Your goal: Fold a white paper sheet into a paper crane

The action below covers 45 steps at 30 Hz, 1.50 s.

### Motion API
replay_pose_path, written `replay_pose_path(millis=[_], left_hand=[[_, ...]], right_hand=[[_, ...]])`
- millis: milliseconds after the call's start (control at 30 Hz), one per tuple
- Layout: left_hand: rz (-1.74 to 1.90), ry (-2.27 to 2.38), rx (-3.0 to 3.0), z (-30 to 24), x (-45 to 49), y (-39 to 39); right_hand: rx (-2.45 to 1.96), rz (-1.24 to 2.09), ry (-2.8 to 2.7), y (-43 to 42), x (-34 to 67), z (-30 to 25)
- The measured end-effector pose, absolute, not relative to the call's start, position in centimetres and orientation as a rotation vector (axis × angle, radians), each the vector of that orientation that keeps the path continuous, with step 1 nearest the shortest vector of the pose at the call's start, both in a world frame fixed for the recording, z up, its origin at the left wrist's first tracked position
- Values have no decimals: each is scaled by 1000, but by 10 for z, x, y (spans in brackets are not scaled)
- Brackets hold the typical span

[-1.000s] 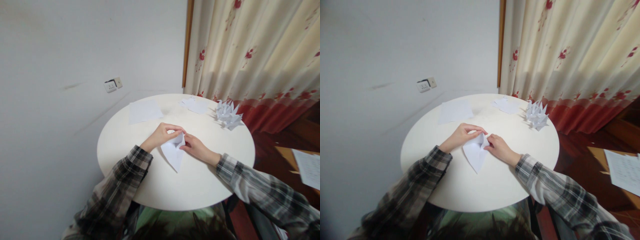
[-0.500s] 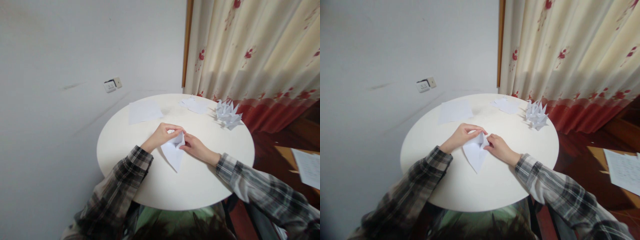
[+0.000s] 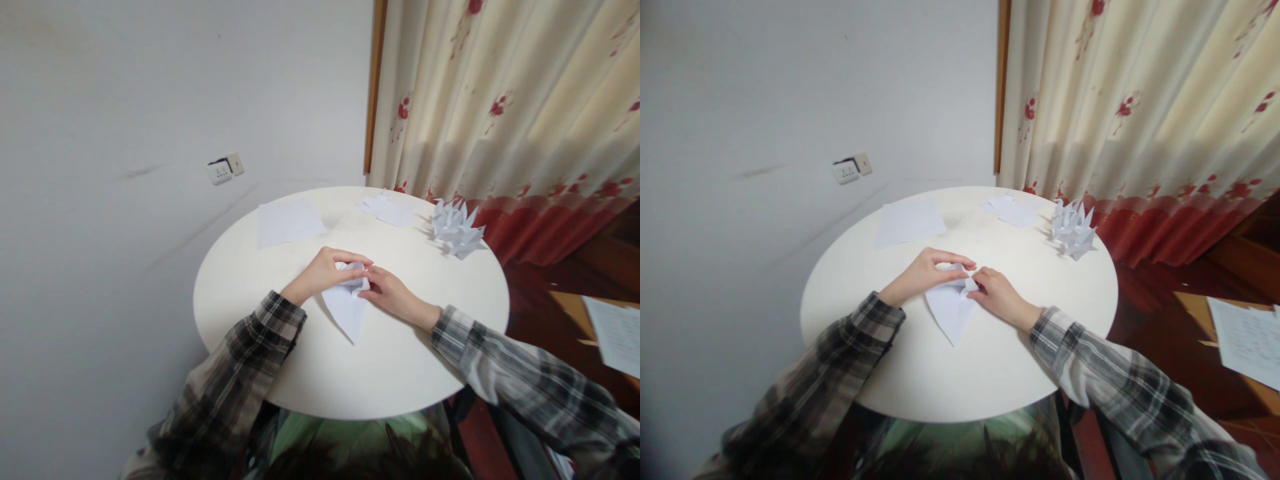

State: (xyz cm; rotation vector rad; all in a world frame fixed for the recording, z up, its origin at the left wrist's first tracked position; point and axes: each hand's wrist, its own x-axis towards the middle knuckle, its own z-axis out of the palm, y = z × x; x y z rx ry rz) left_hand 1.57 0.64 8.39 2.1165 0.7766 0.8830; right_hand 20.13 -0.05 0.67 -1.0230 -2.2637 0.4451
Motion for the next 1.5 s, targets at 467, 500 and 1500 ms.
replay_pose_path(millis=[467,500,1500], left_hand=[[1030,849,1855,72,23,11],[1047,851,1846,71,24,12],[1027,1033,1705,63,28,21]], right_hand=[[-1031,458,-2255,1,200,5],[-1035,460,-2254,0,200,6],[-1104,879,-2158,-2,197,14]])
